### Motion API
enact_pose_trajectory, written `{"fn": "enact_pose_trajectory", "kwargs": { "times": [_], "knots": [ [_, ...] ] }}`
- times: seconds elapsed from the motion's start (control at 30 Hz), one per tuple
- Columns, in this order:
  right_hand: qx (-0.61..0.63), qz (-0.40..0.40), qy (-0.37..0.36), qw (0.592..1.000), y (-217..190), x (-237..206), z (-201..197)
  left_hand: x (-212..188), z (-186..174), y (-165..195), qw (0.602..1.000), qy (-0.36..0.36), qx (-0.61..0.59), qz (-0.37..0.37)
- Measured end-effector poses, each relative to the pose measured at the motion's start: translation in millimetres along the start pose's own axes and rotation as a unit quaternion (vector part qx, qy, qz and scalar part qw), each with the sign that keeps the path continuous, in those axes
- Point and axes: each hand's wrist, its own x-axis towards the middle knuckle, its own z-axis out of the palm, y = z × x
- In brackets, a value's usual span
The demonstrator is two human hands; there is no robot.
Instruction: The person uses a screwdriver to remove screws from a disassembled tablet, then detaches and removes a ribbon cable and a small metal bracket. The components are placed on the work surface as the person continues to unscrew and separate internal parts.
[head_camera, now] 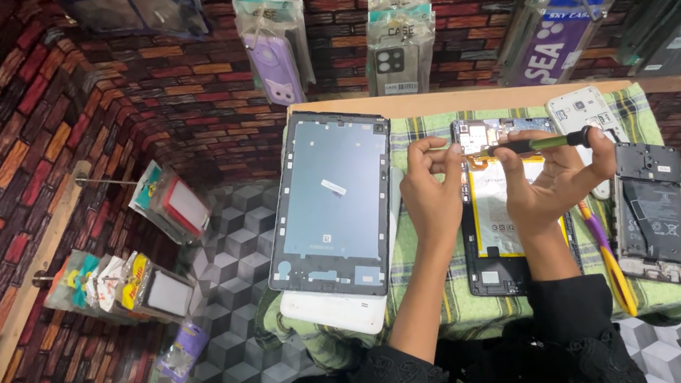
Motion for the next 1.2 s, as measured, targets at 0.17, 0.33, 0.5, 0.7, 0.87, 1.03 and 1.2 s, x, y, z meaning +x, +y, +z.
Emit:
{"fn": "enact_pose_trajectory", "kwargs": {
  "times": [0.17,0.33,0.5,0.7,0.87,1.03,1.2],
  "knots": [
    [0.012,0.0,-0.01,1.0,-1,-2,3,0,-5,1,1.0,0.001,-0.008,-0.006],
    [0.013,0.001,-0.009,1.0,0,-1,0,-1,-3,2,1.0,-0.003,0.003,-0.012],
    [0.015,-0.002,-0.008,1.0,-4,0,1,-3,-3,0,1.0,0.006,0.006,-0.003],
    [-0.008,0.009,-0.002,1.0,-9,-3,8,-5,-11,-1,0.999,0.036,0.014,0.02],
    [-0.029,0.036,0.016,0.999,-11,-6,10,-13,-16,2,0.997,0.023,0.077,0.001],
    [-0.051,0.126,0.002,0.991,7,21,-4,-9,-2,18,0.983,-0.006,0.182,0.034],
    [-0.103,0.09,-0.027,0.99,25,49,-11,-3,5,30,0.982,-0.018,0.183,0.04]
  ]
}}
